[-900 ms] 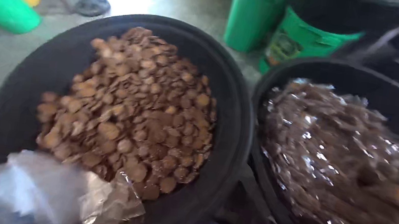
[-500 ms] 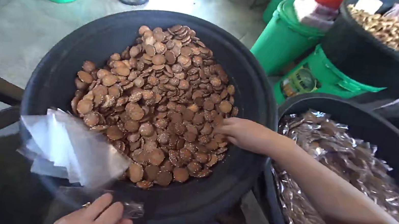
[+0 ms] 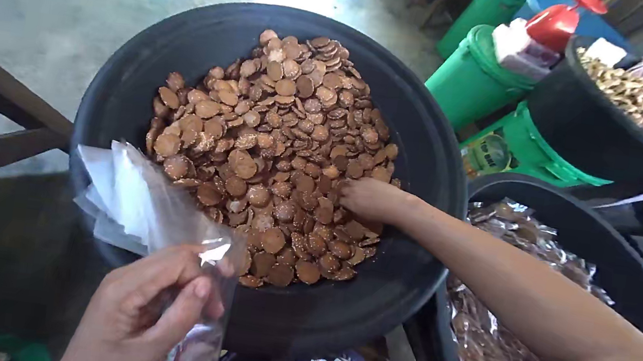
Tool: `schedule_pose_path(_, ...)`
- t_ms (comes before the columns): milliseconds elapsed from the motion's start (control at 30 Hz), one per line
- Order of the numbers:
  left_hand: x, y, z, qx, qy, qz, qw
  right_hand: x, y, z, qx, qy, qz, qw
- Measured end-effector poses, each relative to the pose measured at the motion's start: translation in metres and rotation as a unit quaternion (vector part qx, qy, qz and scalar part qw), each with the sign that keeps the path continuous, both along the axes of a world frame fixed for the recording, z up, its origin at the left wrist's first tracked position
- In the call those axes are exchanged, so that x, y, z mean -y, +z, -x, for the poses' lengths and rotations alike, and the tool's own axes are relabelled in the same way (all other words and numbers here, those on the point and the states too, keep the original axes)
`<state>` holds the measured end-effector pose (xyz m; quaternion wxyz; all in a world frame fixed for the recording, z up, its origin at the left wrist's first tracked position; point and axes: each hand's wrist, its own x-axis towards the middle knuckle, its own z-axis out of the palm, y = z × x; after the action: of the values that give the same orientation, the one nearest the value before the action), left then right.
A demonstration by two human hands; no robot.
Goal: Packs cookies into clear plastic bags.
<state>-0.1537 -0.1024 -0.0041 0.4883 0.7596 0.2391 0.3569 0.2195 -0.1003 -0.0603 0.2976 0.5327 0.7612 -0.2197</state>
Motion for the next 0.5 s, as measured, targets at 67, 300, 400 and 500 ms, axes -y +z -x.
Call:
schedule_pose_path(67, -0.003, 0.009, -0.016, 0.035, 0.048, -0.004, 0.998, -0.003, -0.001, -0.010, -0.013, 0.011, -0.004, 1.000)
schedule_pose_path(300, -0.019, 0.023, -0.054, 0.055, 0.083, -0.106, 0.989, 0.035, 0.020, -0.017, -0.025, 0.009, 0.009, 1.000)
schedule_pose_path(400, -0.024, 0.031, -0.089, -0.024, 0.089, -0.242, 0.966, 0.040, 0.016, -0.009, -0.004, -0.015, 0.007, 1.000)
schedule_pose_path(500, -0.035, 0.034, -0.142, -0.075, 0.042, -0.338, 0.937, 0.027, 0.004, -0.004, -0.020, -0.071, 0.021, 0.997)
